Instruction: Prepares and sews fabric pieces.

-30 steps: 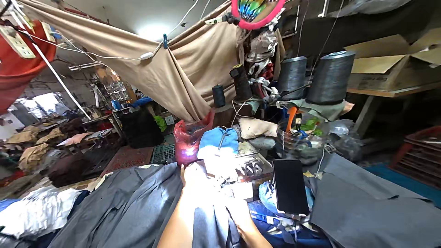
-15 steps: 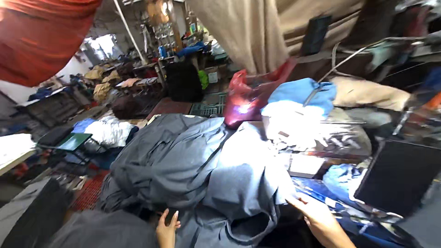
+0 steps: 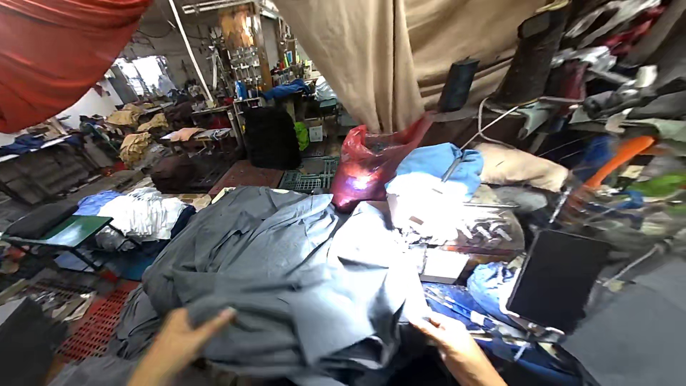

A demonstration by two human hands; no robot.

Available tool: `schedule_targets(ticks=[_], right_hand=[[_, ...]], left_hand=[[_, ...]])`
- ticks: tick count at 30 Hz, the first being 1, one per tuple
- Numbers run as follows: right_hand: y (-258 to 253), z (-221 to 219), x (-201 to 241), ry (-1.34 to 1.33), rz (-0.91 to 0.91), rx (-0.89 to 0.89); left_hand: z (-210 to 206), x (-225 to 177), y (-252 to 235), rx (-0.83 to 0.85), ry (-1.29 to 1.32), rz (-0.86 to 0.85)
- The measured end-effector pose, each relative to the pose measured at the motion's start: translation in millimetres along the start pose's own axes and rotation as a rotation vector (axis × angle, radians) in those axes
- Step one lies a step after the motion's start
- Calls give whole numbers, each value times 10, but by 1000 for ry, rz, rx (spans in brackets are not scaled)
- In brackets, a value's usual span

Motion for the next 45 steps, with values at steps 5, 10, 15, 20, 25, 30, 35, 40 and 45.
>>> schedule_targets(ticks=[5, 10, 15, 20, 25, 30, 35, 40, 45], right_hand=[[29, -366, 41, -238, -76, 85], [56, -512, -52, -305, -161, 74], [96, -425, -44, -293, -158, 132], [114, -295, -19, -287, -84, 196], [101, -204, -48, -259, -72, 179], [157, -231, -72, -271, -92, 130], [220, -239, -66, -166, -159, 108], [-10, -235, 43, -105, -95, 94], [-383, -232, 181, -36, -35, -1]], left_hand=[[678, -717, -948, -390, -487, -247], [-737, -603, -1312, -398, -675, -564], [-2674, 19, -582, 25, -433, -1110], [-2707, 149, -702, 92, -511, -1046], [-2426, -428, -558, 282, -289, -965], [-2619, -572, -135, 358, -287, -1094], [-2776, -386, -7, 362, -372, -1072], [-3007, -436, -207, 201, -463, -1087], [-3263, -749, -438, 181, -557, -889]])
Point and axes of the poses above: each hand's wrist, its own y-axis away from the middle knuckle, its own z-axis out of the back of the hand, x = y × z, the point moved 2 cm from there along -y, towards the middle knuckle, and after that the axes turned 1 degree about y, right-handed, at the moved point
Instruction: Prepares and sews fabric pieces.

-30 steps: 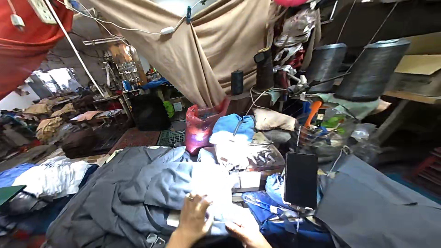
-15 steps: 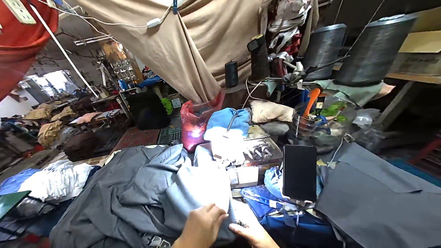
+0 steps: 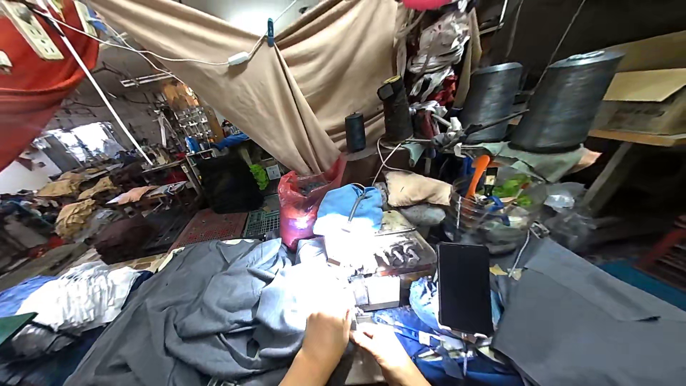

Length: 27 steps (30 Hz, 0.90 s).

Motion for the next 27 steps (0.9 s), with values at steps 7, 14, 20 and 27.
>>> schedule_targets(ticks=[7, 14, 20, 27], right_hand=[[-49, 5, 27, -59, 29, -6], [-204, 8, 92, -10, -1, -84], [-96, 2, 110, -153, -30, 34], [100, 44, -17, -133, -73, 108]], left_hand=[[-36, -31, -114, 4, 83, 108], [-37, -45, -572, 433, 108, 407], [214, 272, -459, 587, 145, 377], [539, 588, -287, 237, 379, 166]])
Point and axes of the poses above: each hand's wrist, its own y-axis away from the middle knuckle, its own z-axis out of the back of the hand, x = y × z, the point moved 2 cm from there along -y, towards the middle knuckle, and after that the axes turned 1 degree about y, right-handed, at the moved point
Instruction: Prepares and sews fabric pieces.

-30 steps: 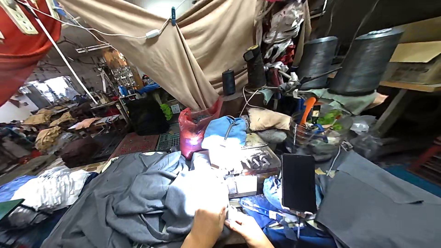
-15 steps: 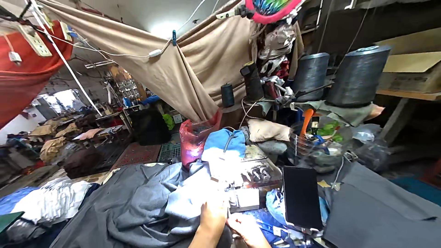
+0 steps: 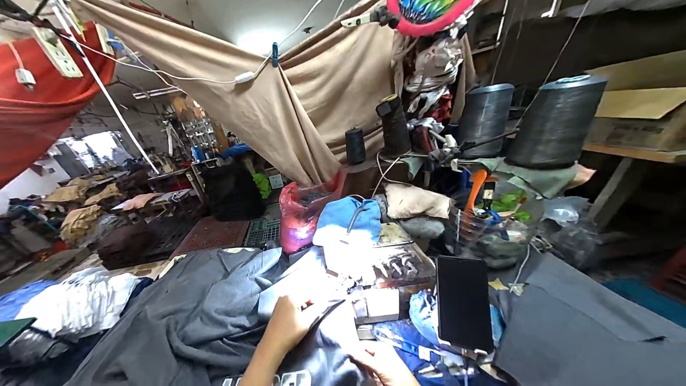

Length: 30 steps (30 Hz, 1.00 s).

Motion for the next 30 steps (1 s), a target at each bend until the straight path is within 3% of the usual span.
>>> schedule_targets(ticks=[4, 7, 11, 16, 20, 22, 26, 30], right_hand=[[85, -9, -75, 100, 45, -1], [181, -32, -56, 151, 77, -13], [154, -29, -28, 148, 67, -44], [-179, -42, 130, 133, 79, -126], [-364, -35, 222, 135, 136, -251], [-339, -33, 238, 169, 129, -280], [-22, 8, 223, 353, 159, -218], [292, -18, 121, 288, 189, -204]], left_hand=[[-387, -318, 372, -50, -190, -152], [-674, -315, 528, -178, -333, -268], [-783, -271, 456, -256, -408, -240], [-776, -348, -11, -187, -436, -81], [-673, -365, -379, 128, -324, 185], [-581, -389, -391, 203, -361, 244], [-268, -388, -74, 203, -455, 255], [-207, -61, 330, 33, -402, 14]])
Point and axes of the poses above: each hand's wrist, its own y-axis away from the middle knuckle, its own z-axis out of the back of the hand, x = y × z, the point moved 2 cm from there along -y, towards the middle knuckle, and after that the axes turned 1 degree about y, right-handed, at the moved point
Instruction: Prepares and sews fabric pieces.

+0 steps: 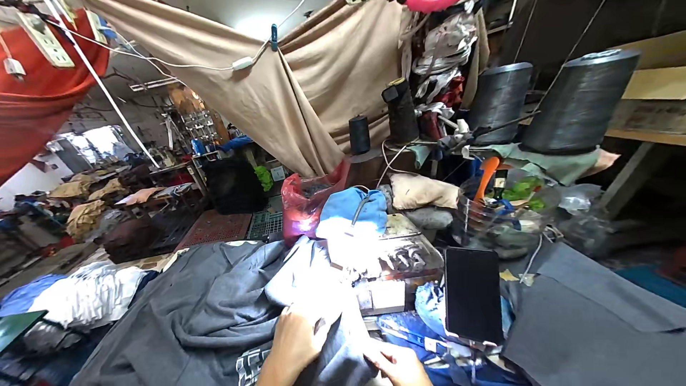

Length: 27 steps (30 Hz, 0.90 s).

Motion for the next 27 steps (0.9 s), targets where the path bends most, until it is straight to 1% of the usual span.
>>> schedule_targets(ticks=[1, 3, 5, 6, 8, 10, 14, 16, 19, 23, 27], right_hand=[[38, -10, -7, -23, -7, 3], [68, -40, -29, -79, -21, 8], [85, -78, -52, -156, -30, 22], [86, -96, -50, -189, -30, 28], [88, -119, -17, -238, -61, 33], [89, -131, 27, -273, -99, 27], [72, -119, 39, -312, -94, 13], [90, -105, 43, -307, -98, 27], [98, -89, 57, -301, -102, 30], [105, -87, 56, -300, -85, 32], [110, -87, 44, -307, -95, 27]], left_hand=[[-53, 78, 81, -75, 20, -50], [-178, 198, 212, -280, 51, -144], [-246, 190, 324, -454, 150, -200], [-256, 128, 366, -509, 213, -224], [-295, -36, 422, -562, 288, -272], [-382, -144, 434, -552, 265, -298], [-513, -178, 386, -534, 211, -327], [-525, -183, 384, -554, 238, -339], [-497, -185, 382, -582, 332, -413], [-512, -147, 411, -507, 310, -503], [-539, -152, 426, -452, 302, -536]])
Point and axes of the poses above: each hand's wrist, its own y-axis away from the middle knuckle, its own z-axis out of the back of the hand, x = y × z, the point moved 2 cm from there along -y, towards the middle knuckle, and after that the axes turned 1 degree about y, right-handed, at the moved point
